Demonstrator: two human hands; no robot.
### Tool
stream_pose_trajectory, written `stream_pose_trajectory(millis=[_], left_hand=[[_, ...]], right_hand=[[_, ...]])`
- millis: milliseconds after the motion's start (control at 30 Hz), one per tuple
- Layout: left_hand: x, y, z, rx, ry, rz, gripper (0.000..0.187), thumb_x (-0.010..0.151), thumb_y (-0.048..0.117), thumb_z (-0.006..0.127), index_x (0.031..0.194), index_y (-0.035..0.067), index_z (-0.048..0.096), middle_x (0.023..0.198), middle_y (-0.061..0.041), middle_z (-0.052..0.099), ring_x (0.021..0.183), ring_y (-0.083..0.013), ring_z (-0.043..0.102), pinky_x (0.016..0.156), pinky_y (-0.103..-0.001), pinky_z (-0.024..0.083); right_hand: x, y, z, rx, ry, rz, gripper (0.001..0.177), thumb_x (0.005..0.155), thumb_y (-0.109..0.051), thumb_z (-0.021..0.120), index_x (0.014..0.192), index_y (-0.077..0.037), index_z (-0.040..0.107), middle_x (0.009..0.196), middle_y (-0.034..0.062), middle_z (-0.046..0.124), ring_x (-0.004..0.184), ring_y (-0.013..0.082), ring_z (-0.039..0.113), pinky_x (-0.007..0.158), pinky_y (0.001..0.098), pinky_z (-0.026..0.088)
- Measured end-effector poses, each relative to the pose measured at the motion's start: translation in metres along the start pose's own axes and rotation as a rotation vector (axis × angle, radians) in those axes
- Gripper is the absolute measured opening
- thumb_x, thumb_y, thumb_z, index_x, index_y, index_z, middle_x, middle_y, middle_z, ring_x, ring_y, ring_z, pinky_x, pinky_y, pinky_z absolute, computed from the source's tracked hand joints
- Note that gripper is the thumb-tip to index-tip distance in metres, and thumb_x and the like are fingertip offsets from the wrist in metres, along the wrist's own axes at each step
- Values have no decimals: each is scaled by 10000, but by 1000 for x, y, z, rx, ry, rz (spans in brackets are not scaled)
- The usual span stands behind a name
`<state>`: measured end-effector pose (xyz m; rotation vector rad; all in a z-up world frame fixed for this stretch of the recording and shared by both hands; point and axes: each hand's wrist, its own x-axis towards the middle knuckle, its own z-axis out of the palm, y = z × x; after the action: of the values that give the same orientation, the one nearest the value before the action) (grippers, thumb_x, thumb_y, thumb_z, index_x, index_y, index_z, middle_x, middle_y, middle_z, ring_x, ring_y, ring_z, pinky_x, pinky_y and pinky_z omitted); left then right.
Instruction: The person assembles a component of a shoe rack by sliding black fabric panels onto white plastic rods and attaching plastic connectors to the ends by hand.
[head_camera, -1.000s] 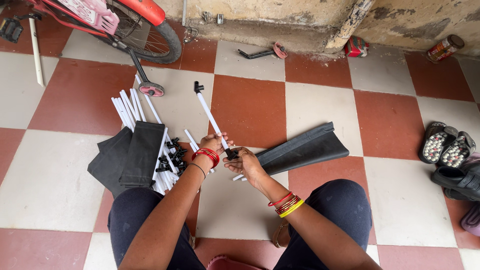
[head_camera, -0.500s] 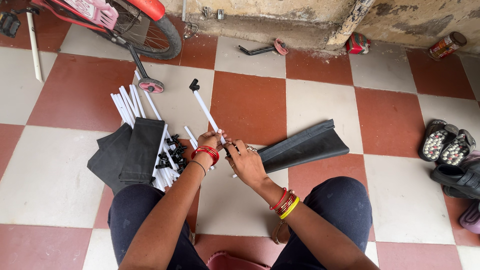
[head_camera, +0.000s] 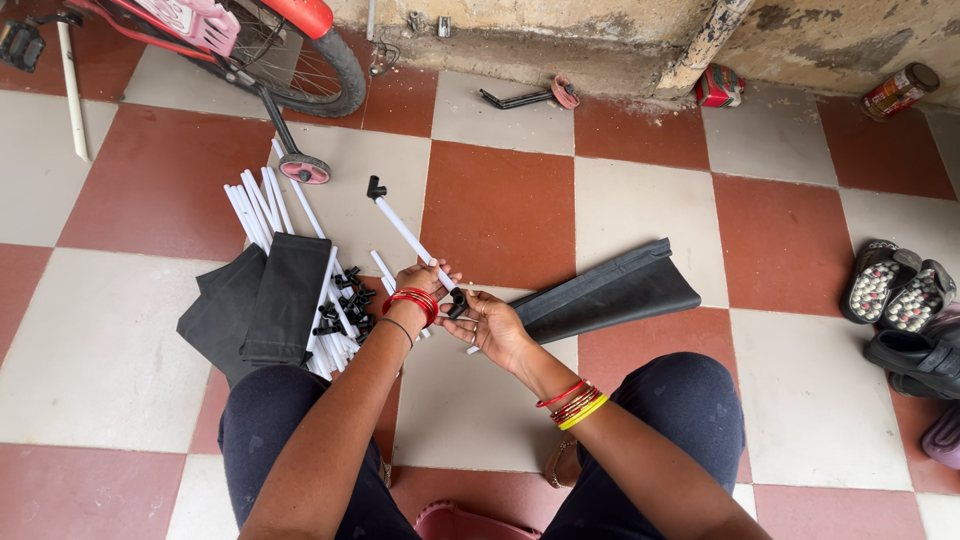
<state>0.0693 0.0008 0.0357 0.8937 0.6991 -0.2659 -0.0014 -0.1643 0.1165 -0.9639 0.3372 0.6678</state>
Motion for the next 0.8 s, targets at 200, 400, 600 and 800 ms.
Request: stream_pose_trajectory(millis=[200,400,600,800], left_hand=[[-4,1,-3,-8,25,22,156,991,137,638,1024,-15,643,937,-108,706,858,-277,756,802,-363,675],[-2,1,-6,35,35,116,168,986,132,657,1011,-33,648,912,-126,710,805,-264,749,755,-353,664],[1,0,-9,81,56,111,153,986,128,661,1008,-24,655,929,-136,716,808,-266,748,752,-358,654],[33,-4,-31,-119,40,163,118,965,62,658,946,-26,582,881,-149,677,777,-285,739,763,-421,678]], right_hand=[[-20,-7,22,-182,34,-17,394,1043,-366,488,1332,-99,471,1159,171,664,981,285,754,842,354,633],[-44,-13,40,-1127,134,-637,395,868,-341,785,1199,-165,657,1143,140,601,839,239,753,707,352,627],[-27,-7,27,-1112,183,-728,217,985,-228,681,1106,-50,705,1053,116,722,817,177,748,703,311,618],[-5,11,3,-776,230,-424,270,1034,-251,584,1130,-24,696,935,94,752,739,117,748,689,267,619]])
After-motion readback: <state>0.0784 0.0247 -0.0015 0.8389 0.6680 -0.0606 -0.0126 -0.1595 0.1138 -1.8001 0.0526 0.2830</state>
